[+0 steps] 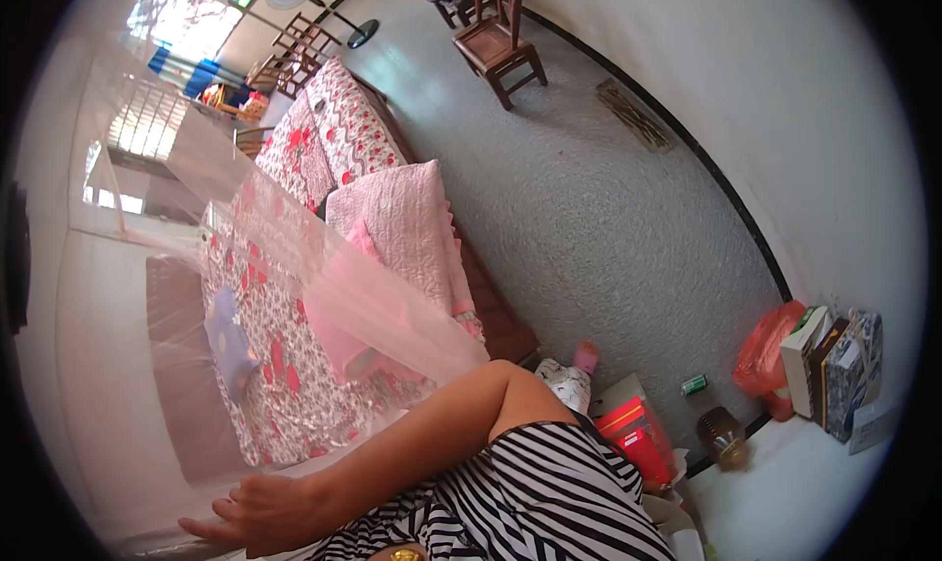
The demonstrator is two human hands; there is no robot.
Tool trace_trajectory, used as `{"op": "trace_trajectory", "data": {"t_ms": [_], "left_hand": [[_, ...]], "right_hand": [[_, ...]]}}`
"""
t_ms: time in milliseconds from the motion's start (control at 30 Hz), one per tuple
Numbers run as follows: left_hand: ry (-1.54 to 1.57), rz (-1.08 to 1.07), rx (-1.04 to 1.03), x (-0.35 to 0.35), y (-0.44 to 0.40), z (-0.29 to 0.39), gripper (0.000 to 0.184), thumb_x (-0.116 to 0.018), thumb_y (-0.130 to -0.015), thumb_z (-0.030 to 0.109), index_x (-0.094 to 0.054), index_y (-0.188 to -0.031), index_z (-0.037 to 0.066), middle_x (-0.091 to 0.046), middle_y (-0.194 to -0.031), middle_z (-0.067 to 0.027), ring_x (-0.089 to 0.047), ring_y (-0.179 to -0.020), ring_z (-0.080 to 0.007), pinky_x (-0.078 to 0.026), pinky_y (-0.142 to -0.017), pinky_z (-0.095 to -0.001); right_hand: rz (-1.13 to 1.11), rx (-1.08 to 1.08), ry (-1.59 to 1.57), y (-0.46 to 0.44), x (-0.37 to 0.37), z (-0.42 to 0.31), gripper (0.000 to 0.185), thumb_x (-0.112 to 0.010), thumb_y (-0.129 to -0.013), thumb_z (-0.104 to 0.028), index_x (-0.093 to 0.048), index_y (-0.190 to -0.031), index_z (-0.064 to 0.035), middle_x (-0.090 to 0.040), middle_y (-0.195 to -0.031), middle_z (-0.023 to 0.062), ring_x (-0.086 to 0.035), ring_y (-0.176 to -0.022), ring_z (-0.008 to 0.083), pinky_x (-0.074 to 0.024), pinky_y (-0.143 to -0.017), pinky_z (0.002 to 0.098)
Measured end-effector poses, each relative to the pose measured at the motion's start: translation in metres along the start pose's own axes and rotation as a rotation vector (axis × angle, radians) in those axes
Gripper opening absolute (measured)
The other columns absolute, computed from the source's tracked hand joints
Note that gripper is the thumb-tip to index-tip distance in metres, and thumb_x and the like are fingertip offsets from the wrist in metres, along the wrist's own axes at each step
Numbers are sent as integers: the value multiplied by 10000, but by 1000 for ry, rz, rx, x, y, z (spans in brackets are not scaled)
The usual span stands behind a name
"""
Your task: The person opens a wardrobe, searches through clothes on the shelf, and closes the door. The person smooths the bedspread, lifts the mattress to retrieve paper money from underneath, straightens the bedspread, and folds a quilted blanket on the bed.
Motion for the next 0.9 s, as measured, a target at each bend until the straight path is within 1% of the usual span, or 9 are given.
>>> {"op": "trace_trajectory", "data": {"t_ms": [100, 167, 367, 400, 433, 567, 633, 767, 900], "left_hand": [[39, -40, -2, -7, 6, 3, 234, -536, -777, 108, -522, -997, 30, -532, -974, -91, -500, -834, -279, -384, -799, -385], [68, -80, 7, -11, 13, 3, 229, -538, -775, 109, -525, -991, 33, -541, -961, -81, -507, -816, -273, -386, -794, -380], [165, -178, 166, -30, 43, 10, 212, -542, -770, 112, -534, -970, 42, -567, -921, -51, -528, -762, -253, -393, -778, -365], [184, -182, 243, -34, 47, 14, 210, -543, -769, 112, -535, -967, 44, -571, -915, -46, -531, -753, -250, -394, -776, -363], [211, -188, 341, -39, 54, 19, 207, -543, -768, 112, -537, -964, 45, -575, -908, -41, -535, -744, -247, -395, -773, -361], [328, 10, 1004, -63, 72, 49, 176, -540, -784, 127, -546, -939, 44, -575, -887, -45, -535, -763, -214, -405, -733, -326], [388, 533, 1515, -68, 61, 66, 178, -547, -801, 153, -546, -937, 39, -561, -894, -41, -522, -799, -179, -400, -737, -316], [378, 993, 1894, -87, 49, 84, 324, -570, -792, 180, -476, -1077, 61, -498, -1034, -54, -459, -933, -149, -384, -767, -310], [732, 630, 2441, -126, 92, 104, 402, -596, -763, 221, -455, -1131, 137, -472, -1105, -84, -440, -966, -182, -374, -799, -348]], "right_hand": [[-26, -28, -163, 9, 9, 11, 721, -540, -778, -328, -160, -1357, -125, -520, -608, 40, -509, -452, 195, -402, -387, 304], [-132, -90, -121, 21, 15, 26, 567, -498, -798, -212, -302, -1272, 32, -520, -675, 92, -545, -554, 205, -423, -459, 295], [-608, -817, -204, 125, 55, 127, 541, -480, -807, -185, -290, -1294, -49, -552, -829, 203, -572, -773, 311, -462, -606, 383], [-470, -773, -171, 160, 63, 145, 457, -457, -809, -160, -371, -1248, -67, -571, -874, 216, -573, -809, 311, -456, -674, 388], [-503, -1012, -160, 190, 81, 160, 401, -448, -808, -164, -433, -1204, -96, -584, -893, 188, -567, -842, 320, -445, -726, 386], [-831, -1238, 42, 325, 151, 200, 302, -504, -786, -200, -508, -1070, -97, -596, -880, 154, -564, -844, 326, -443, -704, 425], [-963, -1297, 51, 384, 194, 206, 321, -516, -770, -251, -508, -1037, -72, -592, -881, 194, -559, -834, 370, -441, -702, 451], [-1140, -1338, 203, 442, 277, 202, 284, -575, -729, -264, -561, -913, -48, -601, -835, 182, -576, -795, 356, -450, -688, 440], [-1338, -1388, 282, 462, 324, 214, 217, -598, -710, -234, -589, -790, -32, -603, -816, 171, -582, -762, 343, -455, -674, 434]]}}
Point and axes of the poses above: each hand's wrist, its own y-axis away from the middle knuckle, its own x-axis out of the back of the hand, z = x × y, the point moved 4 cm from there along -y, towards the middle knuckle
